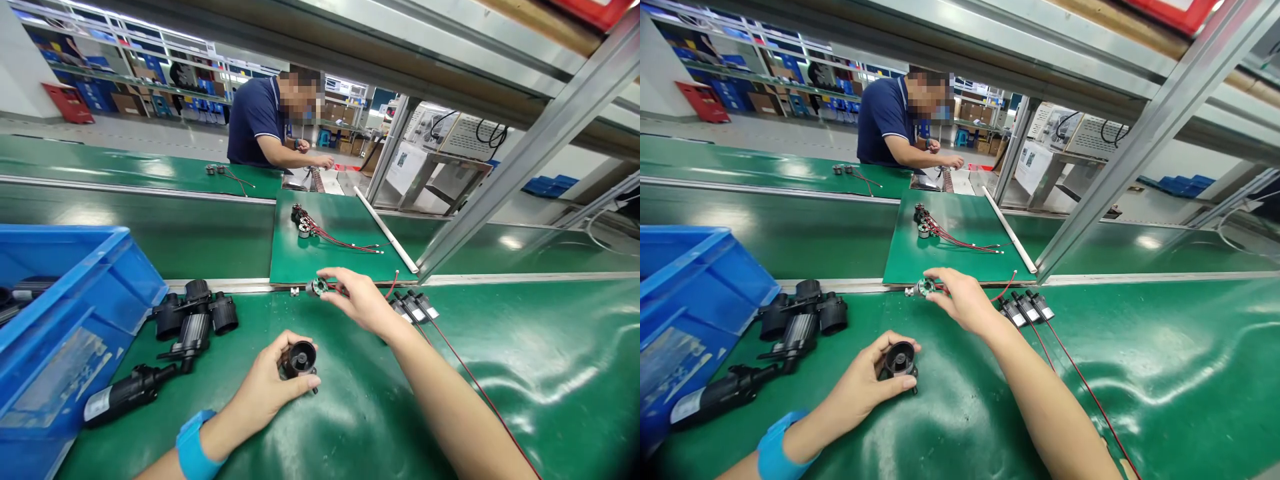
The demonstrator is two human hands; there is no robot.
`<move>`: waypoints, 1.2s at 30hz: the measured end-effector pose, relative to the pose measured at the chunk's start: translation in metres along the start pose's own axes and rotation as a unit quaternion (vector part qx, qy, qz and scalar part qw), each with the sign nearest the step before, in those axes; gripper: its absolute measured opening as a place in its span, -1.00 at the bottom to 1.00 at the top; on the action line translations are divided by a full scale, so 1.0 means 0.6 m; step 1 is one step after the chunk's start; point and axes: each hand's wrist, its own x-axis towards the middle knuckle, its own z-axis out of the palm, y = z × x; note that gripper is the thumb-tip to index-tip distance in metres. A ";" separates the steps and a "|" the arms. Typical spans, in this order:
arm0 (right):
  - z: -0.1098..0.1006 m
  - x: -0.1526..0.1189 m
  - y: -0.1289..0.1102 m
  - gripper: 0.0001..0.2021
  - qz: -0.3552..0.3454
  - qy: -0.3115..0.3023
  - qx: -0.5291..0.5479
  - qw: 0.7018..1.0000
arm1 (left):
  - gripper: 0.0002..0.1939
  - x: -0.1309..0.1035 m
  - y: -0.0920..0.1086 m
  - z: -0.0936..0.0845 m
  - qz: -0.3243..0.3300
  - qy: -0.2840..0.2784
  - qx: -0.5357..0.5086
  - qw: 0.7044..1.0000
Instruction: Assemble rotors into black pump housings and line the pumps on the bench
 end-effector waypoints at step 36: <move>-0.016 -0.098 -0.099 -0.61 -0.016 -0.184 -0.089 0.979 | -0.74 -0.014 -0.030 -0.008 0.251 -0.004 0.323 0.912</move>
